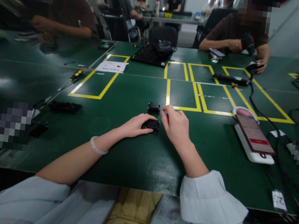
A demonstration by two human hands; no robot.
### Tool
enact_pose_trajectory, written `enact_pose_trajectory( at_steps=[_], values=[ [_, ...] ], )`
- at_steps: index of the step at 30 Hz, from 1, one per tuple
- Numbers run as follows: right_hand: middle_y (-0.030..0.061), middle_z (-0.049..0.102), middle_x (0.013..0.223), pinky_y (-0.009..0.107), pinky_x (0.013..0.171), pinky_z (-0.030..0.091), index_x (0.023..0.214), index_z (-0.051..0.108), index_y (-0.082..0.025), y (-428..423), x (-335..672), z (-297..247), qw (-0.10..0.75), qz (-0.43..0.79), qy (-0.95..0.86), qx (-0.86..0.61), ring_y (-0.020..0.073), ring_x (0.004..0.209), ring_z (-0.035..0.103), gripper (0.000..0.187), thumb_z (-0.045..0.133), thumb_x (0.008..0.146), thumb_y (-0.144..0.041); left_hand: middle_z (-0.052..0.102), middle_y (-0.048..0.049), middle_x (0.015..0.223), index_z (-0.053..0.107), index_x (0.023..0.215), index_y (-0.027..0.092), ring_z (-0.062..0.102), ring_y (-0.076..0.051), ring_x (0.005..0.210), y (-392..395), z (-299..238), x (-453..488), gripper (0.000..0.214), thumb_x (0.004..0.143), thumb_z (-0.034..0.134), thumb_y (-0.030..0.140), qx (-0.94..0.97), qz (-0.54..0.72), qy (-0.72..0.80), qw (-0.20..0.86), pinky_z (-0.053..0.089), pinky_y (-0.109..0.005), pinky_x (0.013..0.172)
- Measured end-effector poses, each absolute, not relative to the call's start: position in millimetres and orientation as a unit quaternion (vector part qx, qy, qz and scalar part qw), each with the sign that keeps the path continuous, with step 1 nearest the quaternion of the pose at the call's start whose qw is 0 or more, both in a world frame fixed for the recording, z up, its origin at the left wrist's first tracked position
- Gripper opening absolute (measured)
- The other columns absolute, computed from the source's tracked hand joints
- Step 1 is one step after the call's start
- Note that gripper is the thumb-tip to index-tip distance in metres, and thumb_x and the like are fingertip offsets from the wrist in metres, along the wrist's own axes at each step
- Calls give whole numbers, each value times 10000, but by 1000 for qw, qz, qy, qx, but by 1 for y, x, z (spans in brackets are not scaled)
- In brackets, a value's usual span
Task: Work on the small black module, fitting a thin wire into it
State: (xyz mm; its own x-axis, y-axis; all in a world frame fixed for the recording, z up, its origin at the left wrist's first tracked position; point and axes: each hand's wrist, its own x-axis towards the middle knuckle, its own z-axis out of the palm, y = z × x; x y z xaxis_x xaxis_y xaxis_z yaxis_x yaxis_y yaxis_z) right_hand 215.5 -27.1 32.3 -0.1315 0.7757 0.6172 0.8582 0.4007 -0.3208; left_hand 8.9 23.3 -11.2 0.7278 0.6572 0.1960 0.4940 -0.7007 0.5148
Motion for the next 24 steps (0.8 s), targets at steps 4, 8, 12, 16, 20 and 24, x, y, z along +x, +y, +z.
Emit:
enact_pose_trajectory(
  at_steps=[4, 8, 12, 16, 20, 24],
  values=[
    [7, 581, 681, 273, 649, 367, 985, 564, -207, -27, 215, 32, 370, -61, -749, -546, 157, 615, 498, 210, 387, 951, -316, 608, -57, 1168, 524, 1237, 233, 558, -251, 1050, 24, -11, 9, 406, 864, 613, 368, 902, 186, 318, 224, 450, -378, 906],
    [7, 583, 680, 277, 656, 374, 1008, 553, -201, -26, 215, 31, 370, -67, -750, -544, 161, 617, 502, 199, 385, 943, -287, 607, -58, 1170, 526, 1236, 236, 558, -251, 1051, 24, -12, 9, 407, 862, 617, 369, 901, 189, 317, 226, 448, -380, 903],
    [8, 583, 693, 278, 669, 382, 1019, 544, -195, -25, 215, 30, 372, -73, -749, -543, 160, 623, 508, 193, 388, 940, -278, 604, -59, 1180, 526, 1233, 238, 557, -249, 1054, 24, -12, 9, 402, 863, 617, 366, 901, 188, 318, 227, 446, -377, 904],
    [-3, 565, 673, 274, 669, 381, 992, 549, -205, -26, 214, 31, 375, -62, -751, -540, 155, 620, 505, 203, 393, 954, -329, 609, -56, 1169, 524, 1237, 233, 558, -245, 1041, 24, -12, 9, 409, 862, 616, 368, 902, 191, 312, 227, 447, -369, 891],
    [-3, 559, 666, 270, 661, 379, 952, 558, -209, -28, 214, 34, 377, -46, -750, -541, 153, 619, 503, 234, 433, 947, -407, 609, -55, 1169, 519, 1241, 235, 559, -245, 1036, 24, -12, 8, 411, 865, 608, 376, 902, 193, 312, 227, 447, -372, 891],
    [0, 556, 661, 268, 646, 371, 931, 561, -213, -29, 214, 35, 375, -42, -750, -544, 155, 619, 496, 245, 429, 948, -419, 609, -56, 1168, 518, 1243, 236, 560, -250, 1036, 24, -11, 8, 411, 867, 606, 376, 902, 187, 314, 228, 450, -376, 892]
  ],
)
